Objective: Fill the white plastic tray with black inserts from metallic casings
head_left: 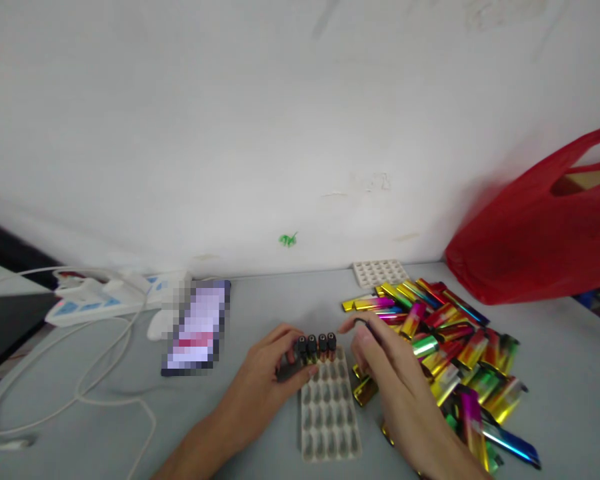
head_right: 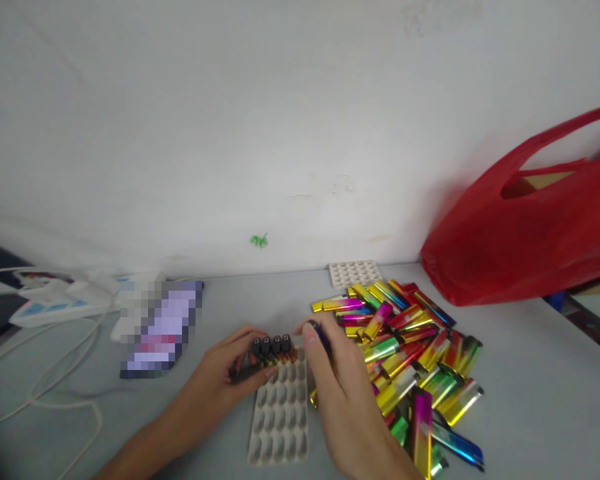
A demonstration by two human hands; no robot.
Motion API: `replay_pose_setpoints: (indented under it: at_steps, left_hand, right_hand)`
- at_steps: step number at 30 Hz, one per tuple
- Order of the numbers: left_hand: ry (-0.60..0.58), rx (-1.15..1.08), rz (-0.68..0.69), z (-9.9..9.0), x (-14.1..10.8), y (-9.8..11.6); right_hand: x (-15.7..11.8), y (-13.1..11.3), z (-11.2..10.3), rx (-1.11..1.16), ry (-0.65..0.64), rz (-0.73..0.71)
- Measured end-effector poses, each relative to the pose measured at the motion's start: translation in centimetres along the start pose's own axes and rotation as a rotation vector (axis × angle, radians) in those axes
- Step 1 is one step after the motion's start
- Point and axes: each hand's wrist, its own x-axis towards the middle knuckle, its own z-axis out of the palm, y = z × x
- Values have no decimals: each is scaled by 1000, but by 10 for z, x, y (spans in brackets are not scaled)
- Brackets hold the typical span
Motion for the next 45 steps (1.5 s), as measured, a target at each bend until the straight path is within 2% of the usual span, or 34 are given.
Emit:
replay_pose_setpoints:
  at_steps: [4, 10, 17, 22, 31, 45]
  left_hand:
    - [-5, -2, 11, 0, -1, 0]
    - [0, -4, 11, 0, 0, 0]
    - [12, 4, 14, 0, -1, -1]
    - [14, 16, 13, 1, -1, -1]
    - [-6, -9, 13, 0, -2, -2]
    - [14, 8, 21, 2, -1, -4]
  right_hand:
    - [3, 4, -1, 95, 16, 51]
    - [7, -2, 4, 256, -55, 129]
    - [12, -2, 3, 416, -23, 215]
    - [15, 2, -2, 505, -110, 281]
    - [12, -4, -3, 756, -261, 370]
    - [13, 9, 3, 790, -223, 394]
